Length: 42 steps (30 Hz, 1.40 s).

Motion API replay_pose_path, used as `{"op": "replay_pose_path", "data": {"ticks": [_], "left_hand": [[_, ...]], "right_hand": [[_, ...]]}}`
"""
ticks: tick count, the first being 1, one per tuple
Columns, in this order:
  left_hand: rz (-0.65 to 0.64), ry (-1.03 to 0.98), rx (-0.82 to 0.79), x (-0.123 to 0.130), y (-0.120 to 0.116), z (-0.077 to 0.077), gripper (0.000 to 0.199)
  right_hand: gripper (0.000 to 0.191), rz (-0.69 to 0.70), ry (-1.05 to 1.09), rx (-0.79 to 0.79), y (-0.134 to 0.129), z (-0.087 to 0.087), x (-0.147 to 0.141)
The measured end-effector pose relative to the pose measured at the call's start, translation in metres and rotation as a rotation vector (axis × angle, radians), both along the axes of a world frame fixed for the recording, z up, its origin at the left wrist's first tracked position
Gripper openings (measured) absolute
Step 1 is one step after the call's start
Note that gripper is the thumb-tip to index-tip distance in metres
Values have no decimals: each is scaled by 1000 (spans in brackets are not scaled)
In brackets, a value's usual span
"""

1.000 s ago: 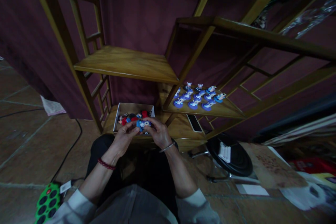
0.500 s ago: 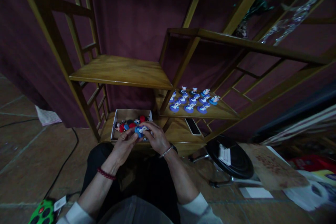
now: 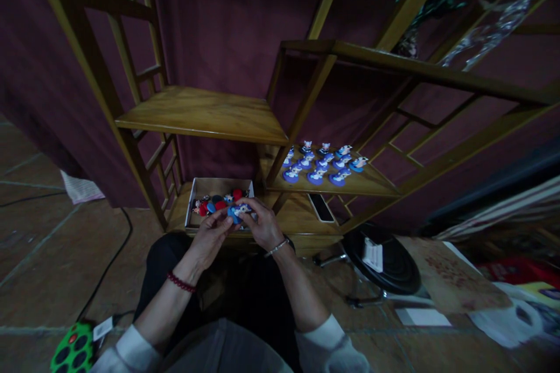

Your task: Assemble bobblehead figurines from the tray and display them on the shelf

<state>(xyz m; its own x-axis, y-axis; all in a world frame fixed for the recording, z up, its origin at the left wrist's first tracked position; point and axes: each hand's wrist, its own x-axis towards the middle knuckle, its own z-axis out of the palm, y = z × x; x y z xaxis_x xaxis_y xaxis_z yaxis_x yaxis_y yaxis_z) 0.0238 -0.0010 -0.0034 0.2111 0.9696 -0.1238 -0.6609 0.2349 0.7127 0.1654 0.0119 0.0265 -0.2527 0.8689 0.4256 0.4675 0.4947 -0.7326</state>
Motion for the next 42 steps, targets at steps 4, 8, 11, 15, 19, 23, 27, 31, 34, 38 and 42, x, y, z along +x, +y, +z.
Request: {"op": "replay_pose_path", "data": {"ticks": [4, 8, 11, 15, 19, 23, 27, 31, 34, 38, 42], "left_hand": [[-18, 5, 6, 0, 0, -3, 25], [-49, -2, 16, 0, -1, -4, 22], [-62, -11, 13, 0, -1, -4, 21], [-87, -17, 11, -1, -2, -6, 23], [-89, -25, 5, 0, -2, -8, 23], [-62, -42, -16, 1, -1, -9, 24], [-54, -61, -24, 3, 0, -10, 23], [-66, -56, -30, 4, -1, -9, 24], [-62, -41, -37, 5, -2, -7, 23], [-81, -21, -16, 5, -3, -6, 24], [-97, -17, 3, 6, -4, -7, 23]], "right_hand": [[17, 21, -17, 25, 0, 2, 0], [16, 64, -39, 47, 0, 4, 2], [17, 95, -71, 49, 1, 6, 3], [18, 122, -109, 42, 0, 9, 4], [19, 125, -109, 33, 1, 7, 5], [32, 83, -66, -14, 3, 0, 8], [30, 54, -40, -57, 5, -3, 10], [26, 52, -33, -38, 5, -4, 11], [25, 58, -22, -39, 5, -4, 13], [22, 71, -30, -42, 5, -3, 15], [18, 94, -62, -21, 3, 3, 16]]}}
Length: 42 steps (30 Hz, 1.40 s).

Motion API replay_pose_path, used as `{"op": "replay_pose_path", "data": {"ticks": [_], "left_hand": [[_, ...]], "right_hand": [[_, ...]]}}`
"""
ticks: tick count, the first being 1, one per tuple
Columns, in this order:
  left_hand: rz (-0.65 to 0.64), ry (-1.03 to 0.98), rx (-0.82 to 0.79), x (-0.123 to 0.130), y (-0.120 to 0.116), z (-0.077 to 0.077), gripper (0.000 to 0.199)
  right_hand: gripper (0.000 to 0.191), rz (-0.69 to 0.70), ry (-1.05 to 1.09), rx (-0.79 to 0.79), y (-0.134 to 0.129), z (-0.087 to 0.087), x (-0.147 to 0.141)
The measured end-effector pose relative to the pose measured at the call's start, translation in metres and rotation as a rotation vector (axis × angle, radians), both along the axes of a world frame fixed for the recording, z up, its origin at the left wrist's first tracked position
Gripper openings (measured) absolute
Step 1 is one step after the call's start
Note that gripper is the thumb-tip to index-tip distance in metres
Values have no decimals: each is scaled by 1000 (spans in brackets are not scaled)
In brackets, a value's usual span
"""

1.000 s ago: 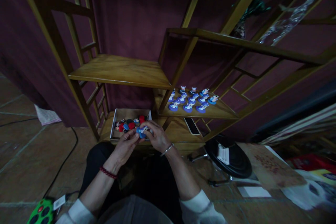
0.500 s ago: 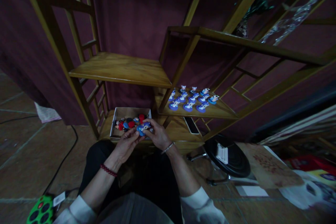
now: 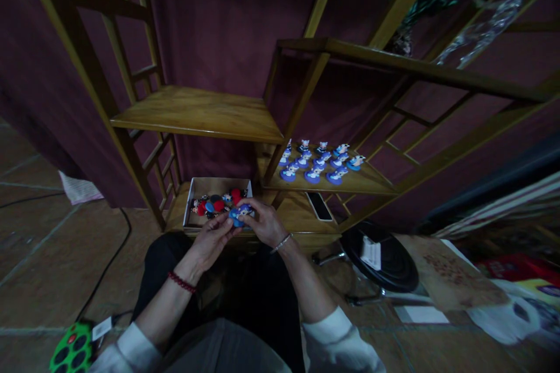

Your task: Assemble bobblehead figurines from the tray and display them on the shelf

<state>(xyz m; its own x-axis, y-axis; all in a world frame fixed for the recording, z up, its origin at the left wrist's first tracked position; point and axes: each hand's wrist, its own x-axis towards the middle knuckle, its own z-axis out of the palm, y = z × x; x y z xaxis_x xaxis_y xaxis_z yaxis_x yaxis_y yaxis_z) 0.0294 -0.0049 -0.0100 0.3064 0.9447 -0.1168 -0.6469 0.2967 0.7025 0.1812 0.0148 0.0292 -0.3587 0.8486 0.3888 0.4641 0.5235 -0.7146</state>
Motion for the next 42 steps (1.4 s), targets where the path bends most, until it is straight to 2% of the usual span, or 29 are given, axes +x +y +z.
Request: {"op": "replay_pose_path", "data": {"ticks": [16, 21, 25, 30, 36, 42], "left_hand": [[-88, -8, -8, -4, -1, -5, 18], [-98, -32, -25, -5, -1, -2, 19], [-84, -53, -36, -3, 1, 3, 19], [-58, -95, -48, 0, 3, 5, 14], [-70, -104, -44, 4, 3, 6, 10], [-151, -36, 24, 9, 5, 8, 14]], "right_hand": [[15, 142, -140, 83, -3, 19, 5], [25, 131, -151, 92, -1, 16, 6], [39, 102, -55, 40, 2, 9, 9], [34, 64, 0, -19, 3, 4, 11], [32, 58, -16, -14, 1, 9, 15], [30, 64, -19, -24, 1, 10, 23]]}}
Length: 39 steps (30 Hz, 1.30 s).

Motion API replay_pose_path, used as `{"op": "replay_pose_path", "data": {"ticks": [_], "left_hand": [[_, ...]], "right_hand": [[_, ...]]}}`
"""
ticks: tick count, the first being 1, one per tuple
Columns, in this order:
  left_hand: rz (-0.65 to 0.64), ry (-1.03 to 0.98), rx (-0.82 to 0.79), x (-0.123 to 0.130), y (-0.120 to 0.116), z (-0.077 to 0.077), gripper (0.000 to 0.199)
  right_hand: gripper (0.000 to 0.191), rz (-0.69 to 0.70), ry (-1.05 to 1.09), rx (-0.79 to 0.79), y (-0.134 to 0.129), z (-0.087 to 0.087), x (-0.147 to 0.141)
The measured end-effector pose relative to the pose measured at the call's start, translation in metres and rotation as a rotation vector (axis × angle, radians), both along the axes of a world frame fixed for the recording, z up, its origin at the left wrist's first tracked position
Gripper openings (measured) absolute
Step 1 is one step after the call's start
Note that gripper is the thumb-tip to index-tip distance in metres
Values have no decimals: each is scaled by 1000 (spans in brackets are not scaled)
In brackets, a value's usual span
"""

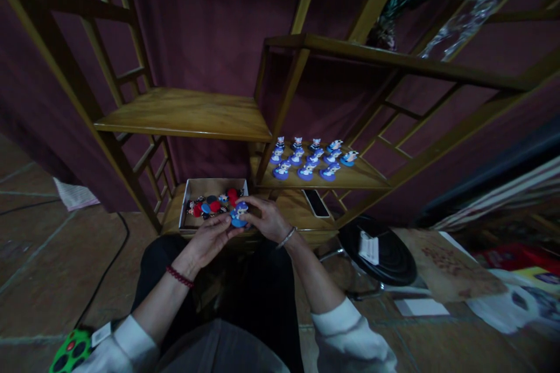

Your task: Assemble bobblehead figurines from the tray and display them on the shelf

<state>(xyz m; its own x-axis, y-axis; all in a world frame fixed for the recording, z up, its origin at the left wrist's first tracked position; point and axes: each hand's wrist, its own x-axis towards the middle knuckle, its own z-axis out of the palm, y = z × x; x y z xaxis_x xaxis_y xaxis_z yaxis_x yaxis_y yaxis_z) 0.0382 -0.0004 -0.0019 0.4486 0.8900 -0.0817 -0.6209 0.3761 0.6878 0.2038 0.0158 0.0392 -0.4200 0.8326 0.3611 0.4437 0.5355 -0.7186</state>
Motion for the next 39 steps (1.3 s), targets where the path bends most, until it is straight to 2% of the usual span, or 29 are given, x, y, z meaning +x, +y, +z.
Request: {"op": "replay_pose_path", "data": {"ticks": [6, 11, 18, 24, 31, 39], "left_hand": [[-53, 35, 71, 6, -1, 4, 18], [-38, 33, 49, 11, -2, 4, 14], [9, 36, -16, 22, 1, 11, 14], [6, 28, -22, 40, 3, 14, 13], [-28, 40, -20, 59, 2, 22, 14], [-12, 39, -69, 73, 2, 21, 5]], "right_hand": [[27, 50, -87, 141, -2, 6, 11], [28, 69, -113, 173, -4, 9, 17], [44, -50, 27, 67, -10, 3, 25], [34, -122, 93, 35, -17, 0, 39], [39, -136, 167, -35, -23, -6, 57], [41, -180, 228, -50, -25, -6, 69]]}}
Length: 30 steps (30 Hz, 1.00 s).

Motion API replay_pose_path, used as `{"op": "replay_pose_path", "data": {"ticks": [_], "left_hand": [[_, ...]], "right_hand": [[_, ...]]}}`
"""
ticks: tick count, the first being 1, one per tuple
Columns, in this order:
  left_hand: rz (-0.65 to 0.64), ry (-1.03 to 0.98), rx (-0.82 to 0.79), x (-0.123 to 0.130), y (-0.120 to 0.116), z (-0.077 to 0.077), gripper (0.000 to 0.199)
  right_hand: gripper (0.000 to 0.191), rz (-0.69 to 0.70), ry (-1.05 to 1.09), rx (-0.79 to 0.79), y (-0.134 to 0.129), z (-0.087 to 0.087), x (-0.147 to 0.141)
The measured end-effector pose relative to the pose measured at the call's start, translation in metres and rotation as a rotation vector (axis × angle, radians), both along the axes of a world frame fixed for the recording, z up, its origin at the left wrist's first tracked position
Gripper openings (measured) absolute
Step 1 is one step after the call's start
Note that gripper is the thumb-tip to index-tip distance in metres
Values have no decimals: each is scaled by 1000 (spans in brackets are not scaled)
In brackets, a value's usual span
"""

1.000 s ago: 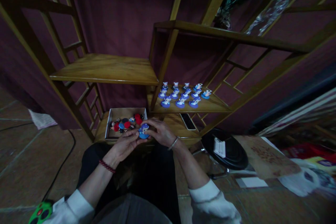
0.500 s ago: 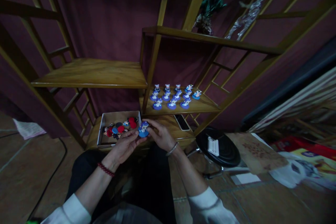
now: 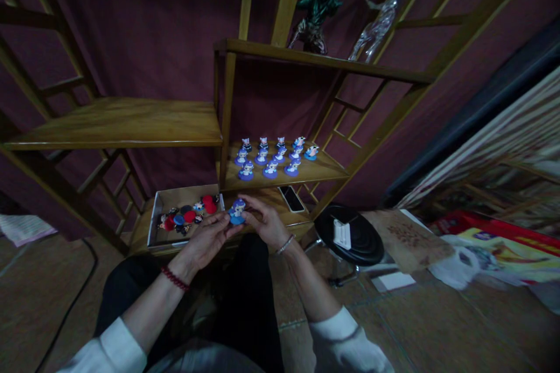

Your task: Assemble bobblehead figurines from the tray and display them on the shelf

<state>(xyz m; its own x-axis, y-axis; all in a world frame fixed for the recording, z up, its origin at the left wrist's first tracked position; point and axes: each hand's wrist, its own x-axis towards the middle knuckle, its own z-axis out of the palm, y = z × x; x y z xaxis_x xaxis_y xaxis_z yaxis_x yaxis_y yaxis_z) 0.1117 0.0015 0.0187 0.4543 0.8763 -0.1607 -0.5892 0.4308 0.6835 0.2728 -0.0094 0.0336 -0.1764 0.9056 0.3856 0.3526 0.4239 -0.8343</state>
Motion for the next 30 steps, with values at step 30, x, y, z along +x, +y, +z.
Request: {"op": "replay_pose_path", "data": {"ticks": [30], "left_hand": [[-110, 101, 116, 105, 2, 32, 12]], "right_hand": [[33, -277, -9, 64, -15, 21, 92]]}}
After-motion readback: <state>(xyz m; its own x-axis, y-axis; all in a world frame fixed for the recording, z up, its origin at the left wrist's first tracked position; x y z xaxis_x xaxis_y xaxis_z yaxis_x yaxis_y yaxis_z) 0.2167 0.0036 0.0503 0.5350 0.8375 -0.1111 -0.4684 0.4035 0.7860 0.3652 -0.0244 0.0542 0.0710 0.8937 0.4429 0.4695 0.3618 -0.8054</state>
